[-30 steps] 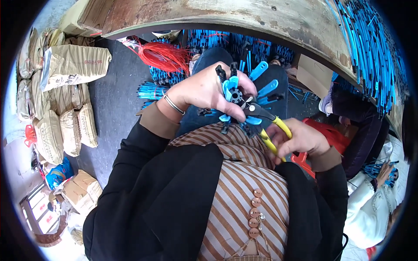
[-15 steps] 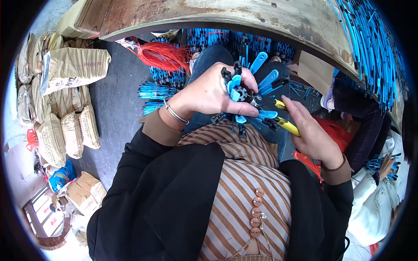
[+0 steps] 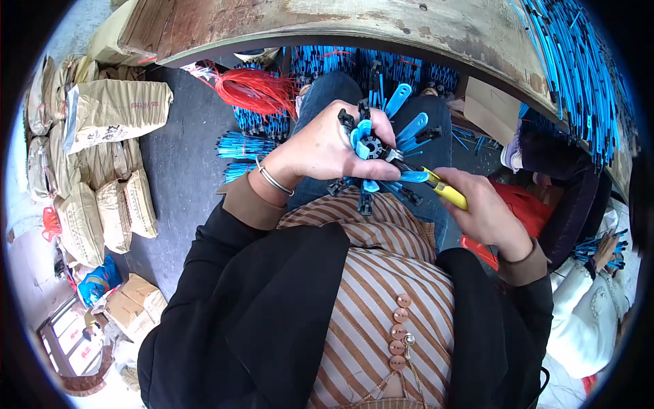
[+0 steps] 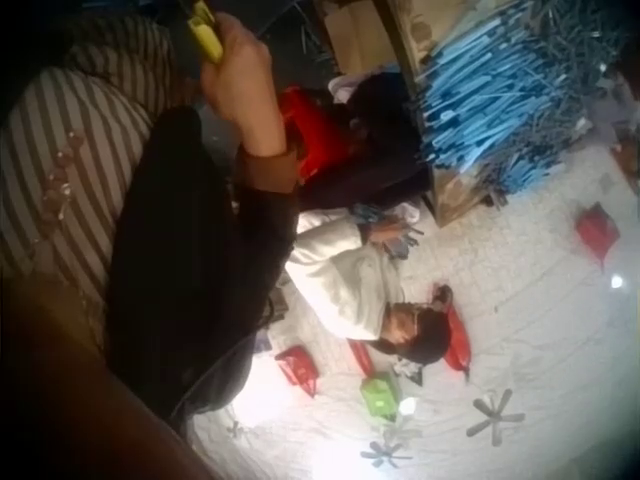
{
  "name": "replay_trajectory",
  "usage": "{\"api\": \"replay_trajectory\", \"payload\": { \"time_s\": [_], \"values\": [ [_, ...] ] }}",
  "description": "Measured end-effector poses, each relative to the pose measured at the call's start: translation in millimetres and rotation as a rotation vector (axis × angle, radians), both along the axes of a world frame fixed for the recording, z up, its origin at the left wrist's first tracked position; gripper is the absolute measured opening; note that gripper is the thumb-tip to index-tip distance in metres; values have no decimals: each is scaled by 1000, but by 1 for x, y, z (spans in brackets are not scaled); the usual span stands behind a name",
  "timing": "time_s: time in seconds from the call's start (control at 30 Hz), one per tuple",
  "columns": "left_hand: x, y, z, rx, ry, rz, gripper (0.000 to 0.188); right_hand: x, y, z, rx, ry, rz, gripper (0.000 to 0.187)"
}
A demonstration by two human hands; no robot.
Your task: Assembling blue pen components by attaching black tips and using pliers to trim or secure them.
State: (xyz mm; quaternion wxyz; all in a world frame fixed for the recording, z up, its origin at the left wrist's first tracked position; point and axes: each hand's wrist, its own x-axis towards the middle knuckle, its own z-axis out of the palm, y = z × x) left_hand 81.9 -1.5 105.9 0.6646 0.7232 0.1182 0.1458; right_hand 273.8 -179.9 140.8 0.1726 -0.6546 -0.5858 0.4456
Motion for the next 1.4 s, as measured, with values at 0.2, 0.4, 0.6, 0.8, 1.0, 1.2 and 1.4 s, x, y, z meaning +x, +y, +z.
{"api": "replay_trajectory", "payload": {
  "time_s": [0.2, 0.4, 0.6, 0.8, 1.0, 1.2, 1.4],
  "values": [
    [-4, 2, -6, 15, -31, 77, 25, -25, -1, -32, 230, 25, -119, 23],
    [-6, 2, -3, -3, -54, 80, 26, -17, 1, -8, -211, 199, -155, 14],
    [-3, 0, 3, 27, -23, 19, 24, -7, 6, 33, -404, 373, -291, 17],
    [-4, 0, 2, 2, 10, 23, 23, -12, 7, 34, -249, 51, -95, 19],
    [-6, 4, -2, 20, -50, 17, 23, -2, 9, 14, -87, 107, -111, 24],
    [-3, 2, -3, -51, -86, 7, 22, 2, 1, 17, 88, -13, -43, 24],
    [-2, -3, -1, -17, 0, 81, 22, -15, -6, 20, 147, -199, -45, 24]
  ]
}}
